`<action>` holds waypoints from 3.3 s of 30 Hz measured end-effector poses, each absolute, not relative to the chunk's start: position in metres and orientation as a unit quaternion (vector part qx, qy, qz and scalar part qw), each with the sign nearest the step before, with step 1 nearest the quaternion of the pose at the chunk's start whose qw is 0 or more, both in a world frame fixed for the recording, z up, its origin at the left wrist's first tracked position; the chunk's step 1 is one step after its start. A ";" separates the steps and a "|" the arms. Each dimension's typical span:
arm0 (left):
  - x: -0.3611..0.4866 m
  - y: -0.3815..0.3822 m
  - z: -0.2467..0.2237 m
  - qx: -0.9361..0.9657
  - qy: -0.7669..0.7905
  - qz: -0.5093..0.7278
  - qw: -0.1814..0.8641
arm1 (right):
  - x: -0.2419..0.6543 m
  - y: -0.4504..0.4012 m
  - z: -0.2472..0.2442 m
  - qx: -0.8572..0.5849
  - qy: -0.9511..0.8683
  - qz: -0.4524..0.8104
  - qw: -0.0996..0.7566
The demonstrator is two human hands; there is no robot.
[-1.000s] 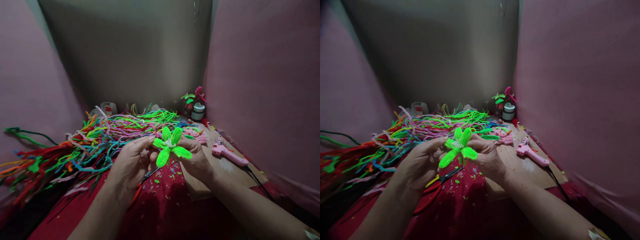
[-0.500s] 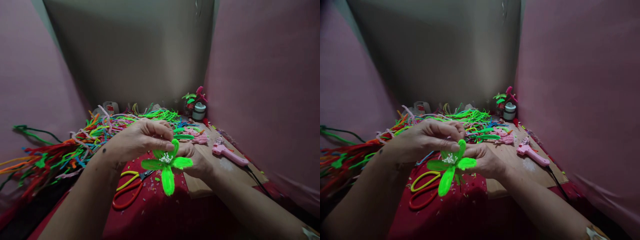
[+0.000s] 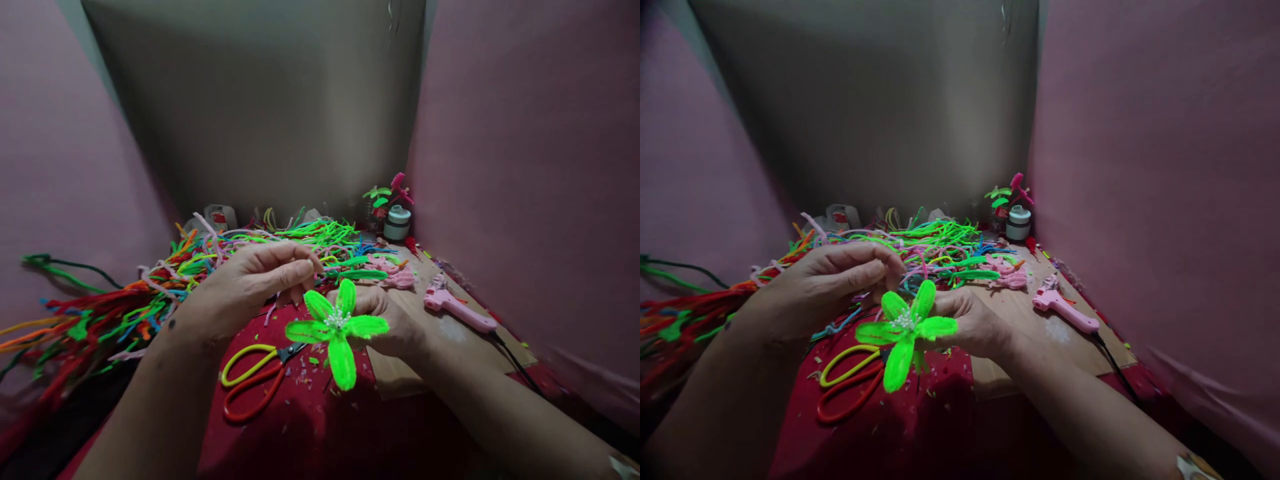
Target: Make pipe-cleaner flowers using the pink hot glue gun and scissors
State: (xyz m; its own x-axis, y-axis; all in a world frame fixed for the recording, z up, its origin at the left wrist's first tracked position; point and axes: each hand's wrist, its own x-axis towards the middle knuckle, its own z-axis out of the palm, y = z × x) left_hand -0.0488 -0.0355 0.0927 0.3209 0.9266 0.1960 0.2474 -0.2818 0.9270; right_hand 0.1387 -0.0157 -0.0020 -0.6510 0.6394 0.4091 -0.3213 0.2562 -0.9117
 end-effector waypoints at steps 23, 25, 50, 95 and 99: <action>-0.045 -0.064 0.068 0.562 0.536 0.543 0.320 | 0.135 -0.009 -0.010 -0.175 -0.628 0.534 0.539; -0.043 -0.072 0.068 0.602 0.528 0.469 0.373 | 0.135 -0.008 -0.009 -0.179 -0.633 0.516 0.548; -0.003 -0.052 0.011 0.666 0.496 0.478 0.288 | 0.118 -0.010 -0.013 -0.249 -0.483 0.585 0.602; -0.011 -0.050 -0.001 0.685 0.473 0.512 0.213 | 0.115 -0.013 -0.009 -0.196 -0.458 0.651 0.573; -0.012 -0.048 -0.005 0.669 0.470 0.519 0.248 | 0.116 -0.014 -0.007 -0.206 -0.484 0.653 0.545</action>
State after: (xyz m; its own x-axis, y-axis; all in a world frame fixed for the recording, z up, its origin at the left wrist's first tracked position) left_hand -0.0122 -0.0476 -0.0050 0.0194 0.8873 0.4608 0.3722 -0.4342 0.8203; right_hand 0.1159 -0.0143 -0.0069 -0.3207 0.9109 0.2595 -0.5121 0.0637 -0.8565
